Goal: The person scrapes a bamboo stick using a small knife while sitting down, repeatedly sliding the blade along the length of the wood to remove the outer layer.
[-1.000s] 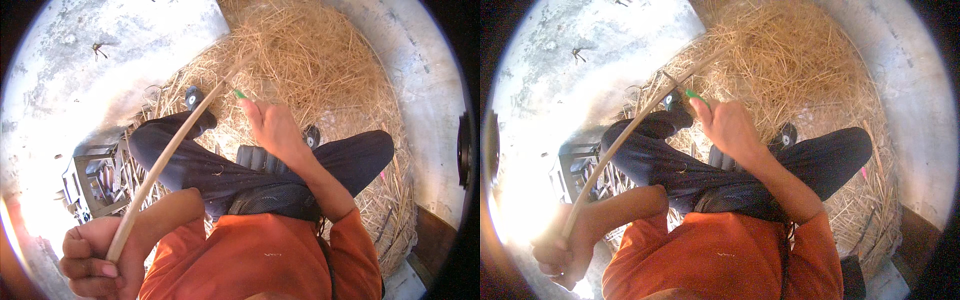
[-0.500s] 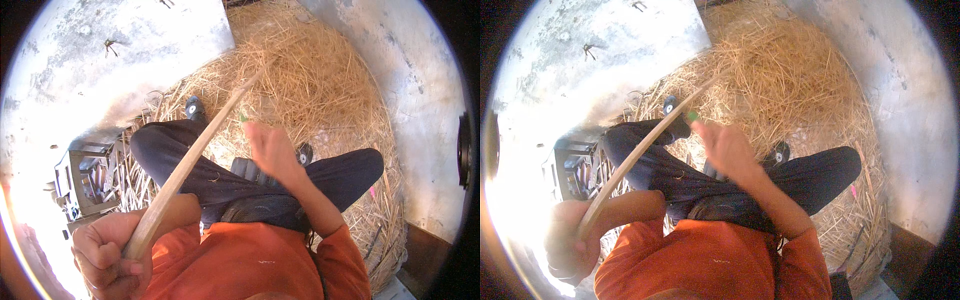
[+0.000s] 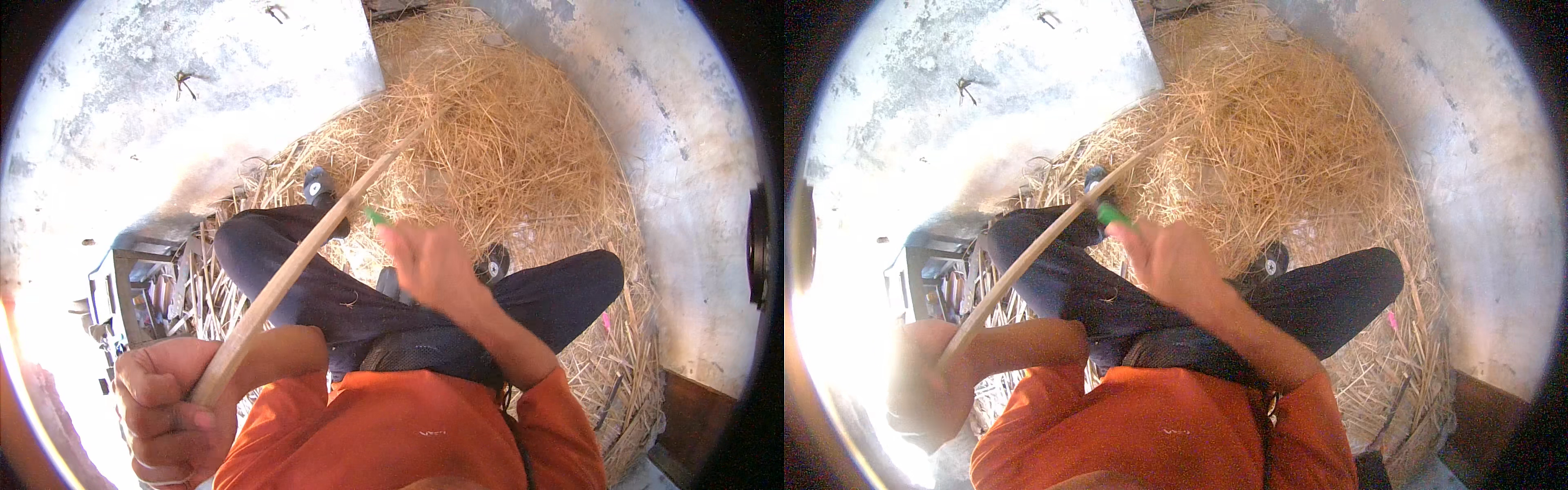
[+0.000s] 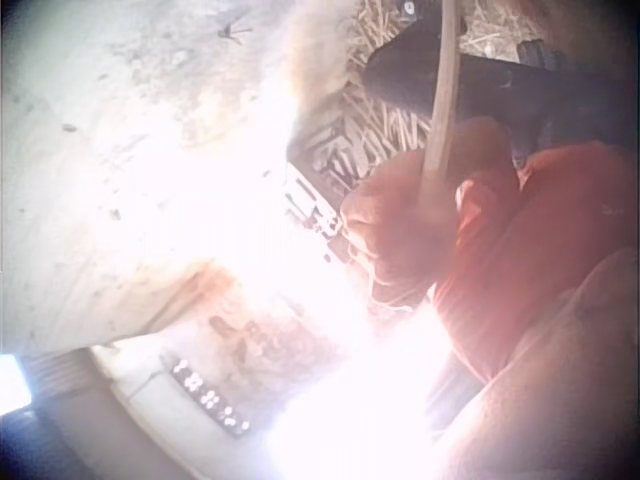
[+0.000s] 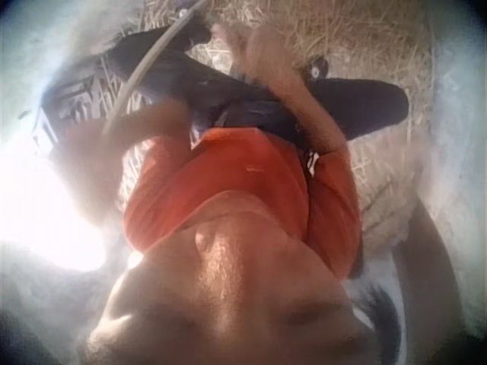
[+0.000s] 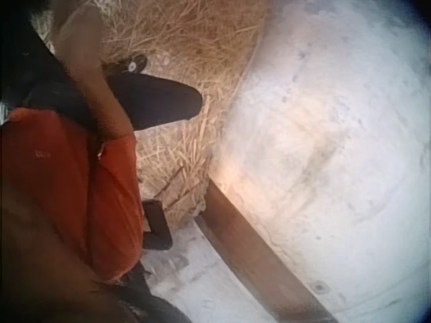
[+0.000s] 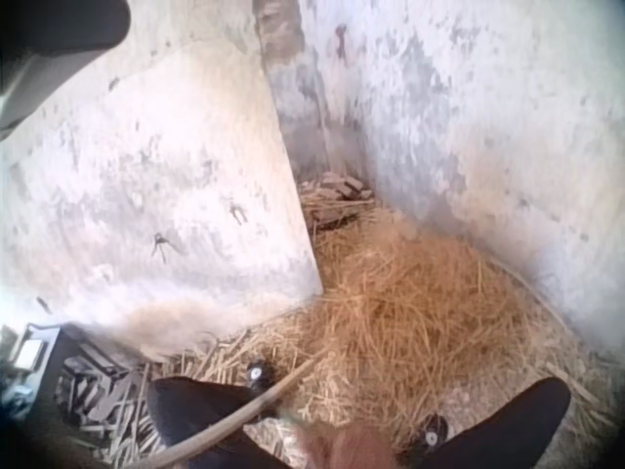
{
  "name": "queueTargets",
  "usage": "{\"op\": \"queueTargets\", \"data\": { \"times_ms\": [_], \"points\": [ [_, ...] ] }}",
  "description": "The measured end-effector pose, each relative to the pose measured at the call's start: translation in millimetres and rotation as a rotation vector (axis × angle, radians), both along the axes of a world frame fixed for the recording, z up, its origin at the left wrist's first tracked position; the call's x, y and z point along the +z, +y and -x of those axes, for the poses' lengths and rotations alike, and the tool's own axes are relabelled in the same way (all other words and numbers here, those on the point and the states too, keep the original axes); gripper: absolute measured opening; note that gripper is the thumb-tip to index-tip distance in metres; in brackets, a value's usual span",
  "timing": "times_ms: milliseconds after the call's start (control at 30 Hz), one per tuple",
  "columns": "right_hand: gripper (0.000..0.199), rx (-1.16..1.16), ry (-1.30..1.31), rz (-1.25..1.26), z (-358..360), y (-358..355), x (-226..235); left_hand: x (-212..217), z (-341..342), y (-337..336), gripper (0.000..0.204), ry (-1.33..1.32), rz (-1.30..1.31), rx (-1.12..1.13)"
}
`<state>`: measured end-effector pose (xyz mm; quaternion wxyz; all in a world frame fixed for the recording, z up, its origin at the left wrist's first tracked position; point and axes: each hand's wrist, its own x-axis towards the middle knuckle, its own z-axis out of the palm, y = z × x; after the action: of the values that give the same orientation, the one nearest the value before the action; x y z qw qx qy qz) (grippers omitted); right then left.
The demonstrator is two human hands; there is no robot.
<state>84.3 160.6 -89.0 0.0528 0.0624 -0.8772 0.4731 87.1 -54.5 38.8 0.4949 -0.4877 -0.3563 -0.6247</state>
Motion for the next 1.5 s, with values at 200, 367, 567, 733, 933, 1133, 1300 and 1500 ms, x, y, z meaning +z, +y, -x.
{"op": "queueTargets", "data": {
  "times_ms": [200, 367, 567, 733, 933, 1133, 1300, 1500],
  "points": [
    [0.042, -0.180, -0.012, -0.100, 22.5, 11.4, -39.0, 4.3, 3.8, 17.1, 0.030, 0.045, -0.015, -0.187],
    [0.042, 0.030, 0.103, -0.115, 8.3, 7.4, -21.8, -1.8, 0.1, 1.8, 0.028, 0.039, 0.030, -0.126],
    [0.049, -0.116, -0.200, -0.157, 39.5, 32.5, -48.2, -3.4, -3.5, -22.1, 0.026, 0.043, 0.241, 0.017],
    [0.051, -0.169, 0.122, -0.194, 37.9, 20.5, -62.3, -9.6, -1.1, -69.6, 0.028, 0.105, 0.158, 0.026],
    [0.050, -0.425, -0.054, -0.207, 68.5, 73.5, -115.2, 1.6, 5.8, -27.8, 0.033, -0.004, 0.176, -0.238],
    [0.042, -0.062, -0.147, 0.309, 6.0, 5.3, 0.8, 5.7, 5.7, 3.4, 0.033, -0.091, 0.056, 0.088],
    [0.034, 0.277, -0.100, 0.322, -32.9, -27.6, 68.3, 6.2, -0.6, 2.1, 0.038, -0.181, 0.134, 0.247],
    [0.034, 0.147, -0.009, 0.175, -46.2, -44.6, 62.4, 3.5, 0.3, 14.7, 0.038, -0.111, 0.091, 0.091]
  ]
}}
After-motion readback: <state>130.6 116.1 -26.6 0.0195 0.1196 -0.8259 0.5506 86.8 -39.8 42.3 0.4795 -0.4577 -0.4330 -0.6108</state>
